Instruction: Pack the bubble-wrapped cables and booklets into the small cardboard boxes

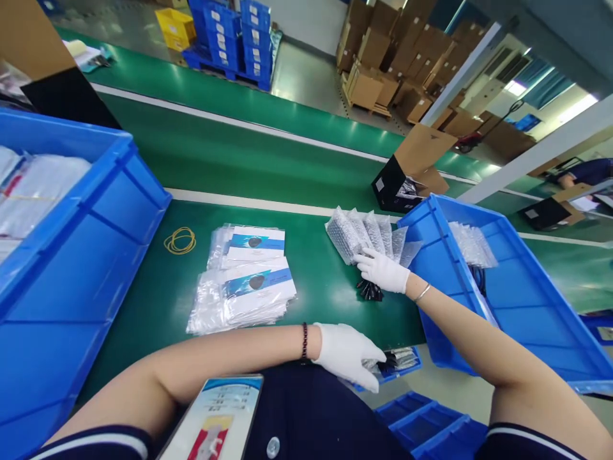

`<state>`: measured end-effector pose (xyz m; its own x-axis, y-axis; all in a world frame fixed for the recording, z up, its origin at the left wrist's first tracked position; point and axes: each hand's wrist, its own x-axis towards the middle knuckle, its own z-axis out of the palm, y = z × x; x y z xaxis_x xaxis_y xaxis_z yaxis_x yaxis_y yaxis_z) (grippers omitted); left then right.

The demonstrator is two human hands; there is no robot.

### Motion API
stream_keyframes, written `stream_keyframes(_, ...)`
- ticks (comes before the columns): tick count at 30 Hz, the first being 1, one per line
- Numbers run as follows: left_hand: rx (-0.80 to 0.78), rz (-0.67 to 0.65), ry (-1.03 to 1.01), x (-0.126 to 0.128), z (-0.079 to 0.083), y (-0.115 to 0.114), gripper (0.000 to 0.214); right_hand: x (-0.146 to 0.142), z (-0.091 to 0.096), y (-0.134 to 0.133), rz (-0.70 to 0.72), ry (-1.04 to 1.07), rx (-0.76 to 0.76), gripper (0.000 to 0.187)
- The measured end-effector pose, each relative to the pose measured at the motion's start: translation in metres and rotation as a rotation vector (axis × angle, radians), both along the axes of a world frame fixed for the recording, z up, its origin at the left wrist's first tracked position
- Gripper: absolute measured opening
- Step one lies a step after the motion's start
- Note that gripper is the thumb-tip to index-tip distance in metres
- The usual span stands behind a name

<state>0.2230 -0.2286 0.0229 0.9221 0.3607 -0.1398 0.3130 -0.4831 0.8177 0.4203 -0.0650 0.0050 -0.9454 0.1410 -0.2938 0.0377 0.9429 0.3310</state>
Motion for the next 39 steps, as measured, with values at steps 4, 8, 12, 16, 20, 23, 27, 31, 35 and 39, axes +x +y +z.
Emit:
stream_keyframes(4,0.300,0.080,-0.006,-0.044,0.013,-0.010,0.035,0.008,0.005,-0.022,-0.103,-0.020,-0.046,0.019)
stream_keyframes(8,0.518,0.343,0.025,-0.093,0.005,-0.026,0.022,-0.031,0.039,-0.048,-0.291,-0.093,-0.238,0.045)
stream_keyframes(12,0.627,0.639,0.097,-0.130,-0.016,-0.051,0.021,-0.110,0.037,-0.072,-0.740,0.272,-0.514,0.040)
stream_keyframes(16,0.684,0.883,0.290,-0.152,-0.034,-0.063,0.032,-0.181,-0.008,-0.081,-1.088,0.516,-0.784,0.083)
stream_keyframes(20,0.636,0.857,0.359,-0.160,-0.044,-0.064,0.045,-0.198,-0.037,-0.090,-1.181,0.751,-0.972,0.058)
stream_keyframes(23,0.610,0.822,0.335,-0.158,-0.050,-0.062,0.049,-0.188,-0.041,-0.103,-1.125,0.926,-0.809,0.029)
stream_keyframes(27,0.596,1.061,0.184,-0.153,-0.049,-0.054,0.055,-0.181,-0.042,-0.123,-1.102,1.287,-0.840,0.022)
stream_keyframes(31,0.272,1.445,-0.166,-0.156,-0.027,-0.033,0.056,-0.175,-0.026,-0.122,-1.056,1.539,-1.177,0.029)
stream_keyframes(35,-0.058,1.440,-0.487,-0.170,-0.006,-0.013,0.039,-0.141,0.009,-0.073,-0.971,1.313,-0.835,0.032)
stream_keyframes(39,0.016,1.559,-0.563,-0.187,-0.003,-0.003,0.033,-0.098,0.019,-0.014,-1.141,1.098,0.003,0.036)
